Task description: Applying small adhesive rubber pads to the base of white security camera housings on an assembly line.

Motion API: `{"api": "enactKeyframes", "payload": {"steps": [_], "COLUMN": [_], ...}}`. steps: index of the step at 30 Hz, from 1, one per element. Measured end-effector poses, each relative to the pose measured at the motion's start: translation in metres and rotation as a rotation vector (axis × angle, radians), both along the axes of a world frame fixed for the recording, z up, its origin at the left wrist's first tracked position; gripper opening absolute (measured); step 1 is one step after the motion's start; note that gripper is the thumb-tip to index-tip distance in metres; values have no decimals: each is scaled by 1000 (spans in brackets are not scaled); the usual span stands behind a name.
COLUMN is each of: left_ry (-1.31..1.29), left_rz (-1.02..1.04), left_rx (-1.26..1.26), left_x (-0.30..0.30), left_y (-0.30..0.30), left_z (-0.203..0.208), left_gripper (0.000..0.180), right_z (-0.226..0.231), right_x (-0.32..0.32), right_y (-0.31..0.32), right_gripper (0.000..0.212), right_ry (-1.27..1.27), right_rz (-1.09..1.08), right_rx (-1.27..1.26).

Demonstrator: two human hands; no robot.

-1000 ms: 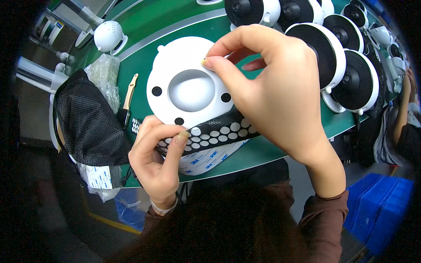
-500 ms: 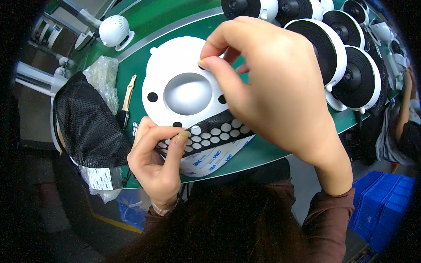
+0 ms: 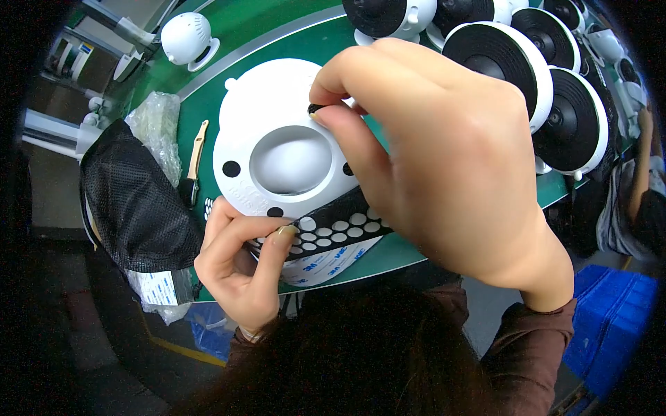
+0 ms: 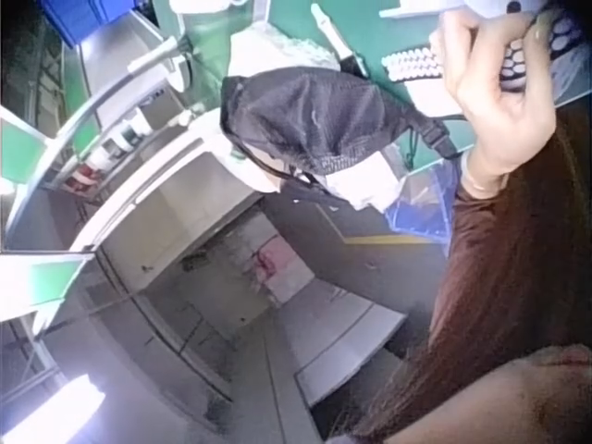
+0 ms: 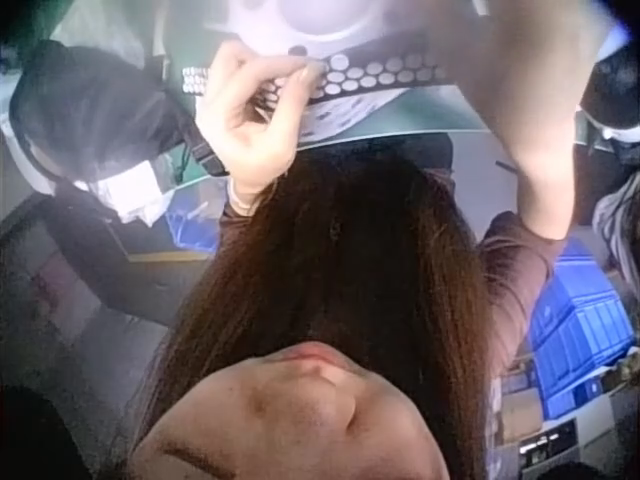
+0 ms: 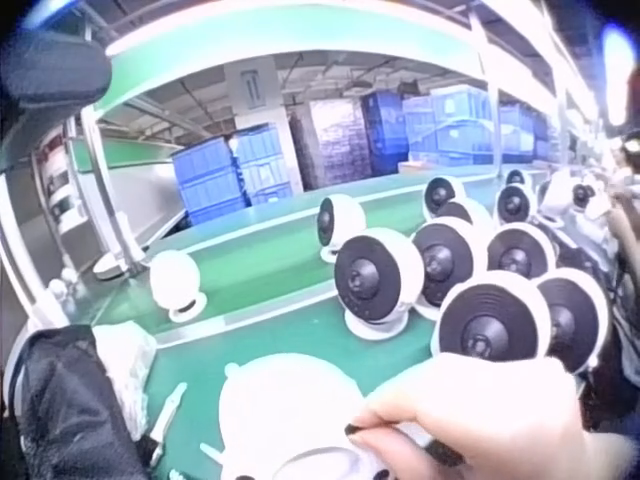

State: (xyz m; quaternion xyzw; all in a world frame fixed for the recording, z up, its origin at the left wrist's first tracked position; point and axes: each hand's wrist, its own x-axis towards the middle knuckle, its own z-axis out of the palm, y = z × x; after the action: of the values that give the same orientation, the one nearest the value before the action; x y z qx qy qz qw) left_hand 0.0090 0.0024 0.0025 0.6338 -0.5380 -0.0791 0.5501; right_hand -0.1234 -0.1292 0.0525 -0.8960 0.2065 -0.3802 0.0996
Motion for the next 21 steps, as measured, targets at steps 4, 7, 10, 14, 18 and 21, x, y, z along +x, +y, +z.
{"api": "enactKeyframes", "payload": {"steps": [4, 7, 10, 14, 18, 21], "left_ry": [25, 61, 61, 39, 16, 6], "left_rz": [-43, -31, 0, 35, 33, 26], "left_rx": [-56, -68, -72, -95, -116, -104], "left_x": [-2, -5, -3, -5, -5, -2], "left_y": [-4, -1, -1, -4, -5, -6], "left_z": [0, -1, -4, -1, -3, -4], "left_gripper": [15, 15, 15, 15, 15, 16], "right_z": [9, 11, 20, 3, 10, 2], "right_x": [-2, 2, 5, -5, -15, -4], "right_y": [-1, 0, 10, 24, 12, -13], "right_gripper": [10, 10, 10, 14, 6, 7], "right_ry": [125, 69, 149, 90, -125, -92], "right_rz": [-36, 29, 28, 37, 104, 120], "right_rx": [-9, 26, 63, -51, 384, 377]}}
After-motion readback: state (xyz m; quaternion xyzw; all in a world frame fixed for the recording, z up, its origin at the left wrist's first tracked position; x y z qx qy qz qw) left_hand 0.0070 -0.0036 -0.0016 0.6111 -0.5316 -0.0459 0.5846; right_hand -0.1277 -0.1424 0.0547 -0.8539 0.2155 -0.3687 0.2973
